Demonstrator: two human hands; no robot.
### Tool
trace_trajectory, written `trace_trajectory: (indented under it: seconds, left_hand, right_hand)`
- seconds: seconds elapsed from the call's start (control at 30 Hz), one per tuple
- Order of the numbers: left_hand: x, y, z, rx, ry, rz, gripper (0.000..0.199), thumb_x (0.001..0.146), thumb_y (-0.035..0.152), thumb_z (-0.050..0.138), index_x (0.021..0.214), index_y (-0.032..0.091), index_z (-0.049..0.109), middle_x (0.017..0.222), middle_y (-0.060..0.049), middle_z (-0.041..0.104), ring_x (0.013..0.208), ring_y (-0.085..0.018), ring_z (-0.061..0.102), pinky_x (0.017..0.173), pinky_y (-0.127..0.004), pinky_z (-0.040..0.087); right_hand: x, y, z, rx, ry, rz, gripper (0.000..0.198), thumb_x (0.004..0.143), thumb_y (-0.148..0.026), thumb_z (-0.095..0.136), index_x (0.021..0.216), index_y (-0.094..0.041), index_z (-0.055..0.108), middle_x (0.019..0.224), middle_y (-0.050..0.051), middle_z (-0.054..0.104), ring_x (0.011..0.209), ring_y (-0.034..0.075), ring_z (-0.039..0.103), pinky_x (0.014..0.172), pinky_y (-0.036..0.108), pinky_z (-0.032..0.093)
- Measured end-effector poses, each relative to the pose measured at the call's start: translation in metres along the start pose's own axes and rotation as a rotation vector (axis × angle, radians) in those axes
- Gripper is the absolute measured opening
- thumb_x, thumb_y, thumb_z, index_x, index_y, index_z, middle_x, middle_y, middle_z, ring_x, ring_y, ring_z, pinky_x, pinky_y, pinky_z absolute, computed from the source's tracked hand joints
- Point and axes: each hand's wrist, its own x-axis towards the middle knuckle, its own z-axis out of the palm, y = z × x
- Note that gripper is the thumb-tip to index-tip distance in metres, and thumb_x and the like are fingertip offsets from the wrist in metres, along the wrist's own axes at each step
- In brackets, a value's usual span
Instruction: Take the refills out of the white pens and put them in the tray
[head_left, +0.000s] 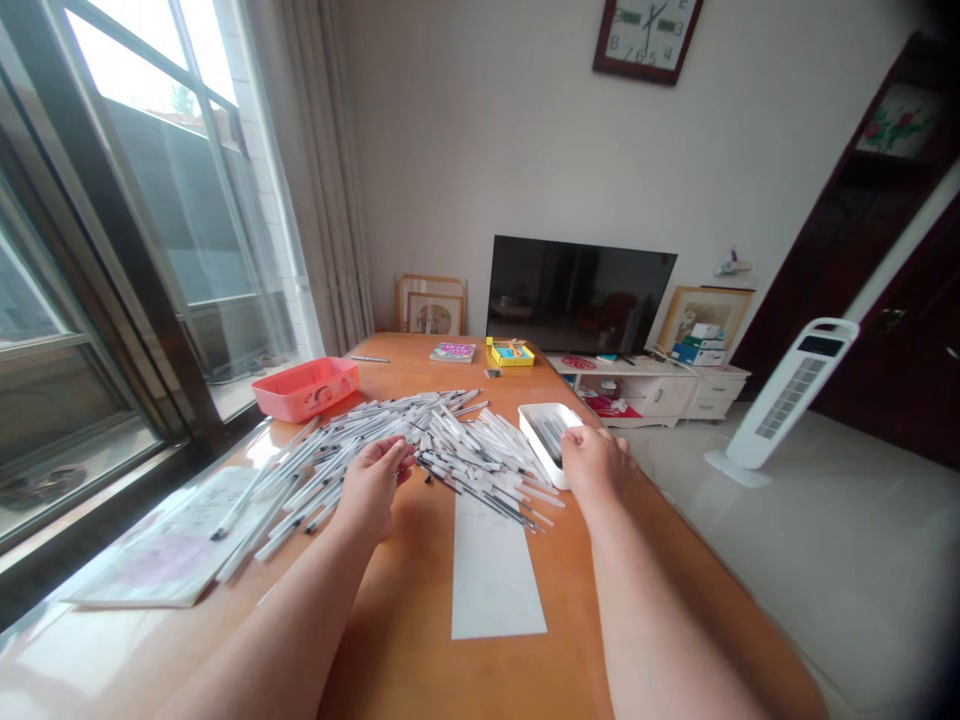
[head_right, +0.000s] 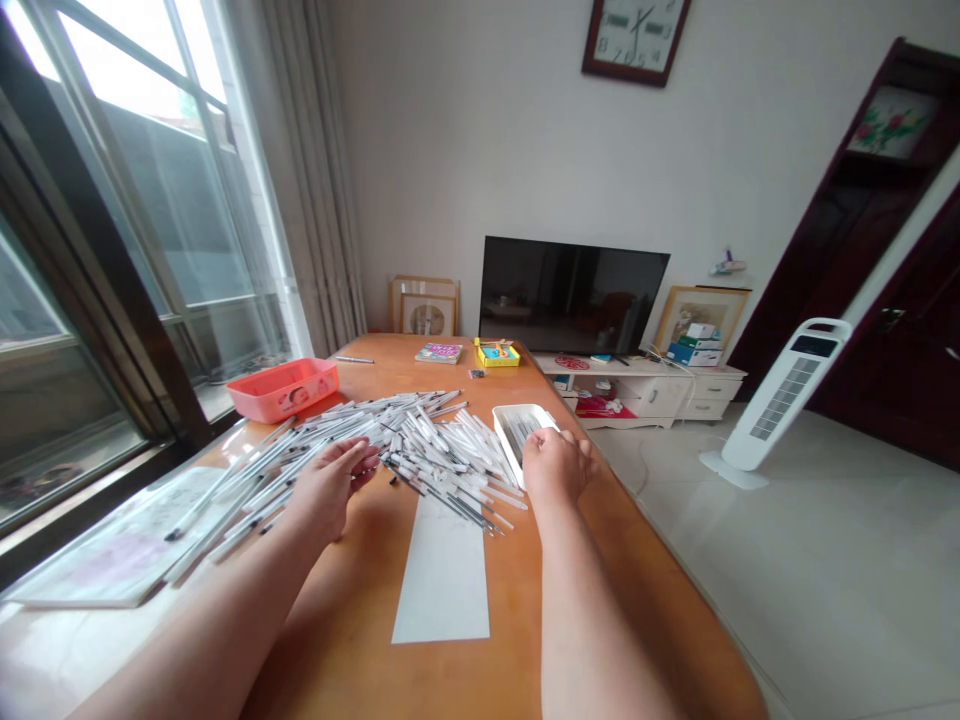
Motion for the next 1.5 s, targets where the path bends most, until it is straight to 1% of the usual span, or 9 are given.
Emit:
trace_trajectory:
  seconds: [0.13, 0.3, 0.47, 0.6, 1.0, 1.13, 1.27, 1.4, 1.5]
  left_hand:
    - [0.001, 0.007, -0.002, -0.03, 0.029, 0.024, 0.04, 0.07, 0.037, 0.079, 0.1, 0.015, 0.066, 0.092, -0.009, 0.071, 0.072, -0.013, 0.066, 0.066, -0.025, 0.05]
    - [0.001, 0.013, -0.004, -0.075, 0.057, 0.034, 0.037, 0.069, 0.034, 0.079, 0.098, 0.015, 0.065, 0.09, -0.009, 0.071, 0.07, -0.013, 0.066, 0.063, -0.025, 0.049]
    - [-0.002, 0.017, -0.002, -0.094, 0.069, 0.028, 0.035, 0.068, 0.032, 0.08, 0.095, 0.014, 0.065, 0.086, -0.008, 0.071, 0.068, -0.013, 0.065, 0.061, -0.025, 0.048]
    - [-0.003, 0.018, 0.0, -0.091, 0.062, 0.026, 0.035, 0.067, 0.032, 0.08, 0.094, 0.014, 0.065, 0.085, -0.008, 0.071, 0.066, -0.013, 0.064, 0.059, -0.024, 0.047]
    - [-0.001, 0.011, -0.001, -0.055, 0.022, 0.029, 0.034, 0.067, 0.036, 0.08, 0.09, 0.015, 0.066, 0.08, -0.006, 0.069, 0.064, -0.012, 0.062, 0.06, -0.024, 0.046]
    - [-0.002, 0.011, 0.0, -0.055, 0.032, 0.031, 0.035, 0.067, 0.036, 0.079, 0.091, 0.015, 0.066, 0.082, -0.007, 0.07, 0.064, -0.012, 0.062, 0.061, -0.024, 0.046]
    - [-0.001, 0.008, 0.0, -0.025, 0.035, 0.009, 0.038, 0.068, 0.038, 0.079, 0.096, 0.015, 0.066, 0.088, -0.008, 0.072, 0.068, -0.013, 0.064, 0.063, -0.025, 0.046]
    - [0.0, 0.006, 0.002, 0.006, 0.035, -0.008, 0.04, 0.068, 0.041, 0.079, 0.098, 0.016, 0.067, 0.09, -0.009, 0.073, 0.07, -0.015, 0.065, 0.062, -0.025, 0.044]
    - [-0.001, 0.006, 0.004, 0.012, 0.038, -0.01, 0.037, 0.069, 0.04, 0.079, 0.095, 0.016, 0.067, 0.089, -0.009, 0.073, 0.069, -0.014, 0.064, 0.064, -0.025, 0.045]
  right_hand:
    - [-0.012, -0.015, 0.002, 0.146, 0.05, -0.213, 0.027, 0.088, -0.03, 0.05, 0.094, -0.021, 0.075, 0.098, 0.01, 0.069, 0.098, 0.027, 0.051, 0.087, 0.036, 0.036]
    - [-0.035, -0.035, 0.009, 0.263, -0.145, -0.406, 0.02, 0.087, -0.028, 0.053, 0.088, -0.023, 0.072, 0.088, 0.004, 0.07, 0.086, 0.021, 0.057, 0.076, 0.028, 0.04]
    - [-0.048, -0.038, 0.021, 0.229, -0.368, -0.386, 0.015, 0.083, -0.026, 0.058, 0.083, -0.025, 0.072, 0.078, 0.0, 0.07, 0.072, 0.016, 0.059, 0.062, 0.025, 0.036]
    - [-0.053, -0.034, 0.031, 0.174, -0.432, -0.376, 0.011, 0.081, -0.026, 0.061, 0.08, -0.025, 0.071, 0.077, -0.001, 0.07, 0.068, 0.015, 0.057, 0.057, 0.024, 0.03]
    - [-0.052, -0.037, 0.036, 0.012, -0.44, -0.384, 0.012, 0.083, -0.026, 0.06, 0.081, -0.026, 0.072, 0.079, 0.0, 0.071, 0.071, 0.016, 0.059, 0.058, 0.026, 0.029]
    - [-0.052, -0.041, 0.042, 0.015, -0.39, -0.416, 0.012, 0.086, -0.029, 0.06, 0.089, -0.025, 0.071, 0.09, 0.001, 0.072, 0.08, 0.017, 0.062, 0.063, 0.026, 0.034]
    - [-0.054, -0.047, 0.047, -0.003, -0.338, -0.442, 0.023, 0.091, -0.039, 0.056, 0.101, -0.027, 0.072, 0.1, 0.004, 0.071, 0.087, 0.019, 0.064, 0.067, 0.028, 0.036]
    - [-0.056, -0.053, 0.051, -0.061, -0.343, -0.483, 0.031, 0.094, -0.046, 0.051, 0.109, -0.028, 0.072, 0.104, 0.006, 0.071, 0.09, 0.021, 0.065, 0.069, 0.029, 0.037]
    - [-0.058, -0.056, 0.053, -0.1, -0.357, -0.505, 0.03, 0.095, -0.044, 0.051, 0.11, -0.03, 0.073, 0.104, 0.005, 0.071, 0.09, 0.02, 0.064, 0.069, 0.029, 0.036]
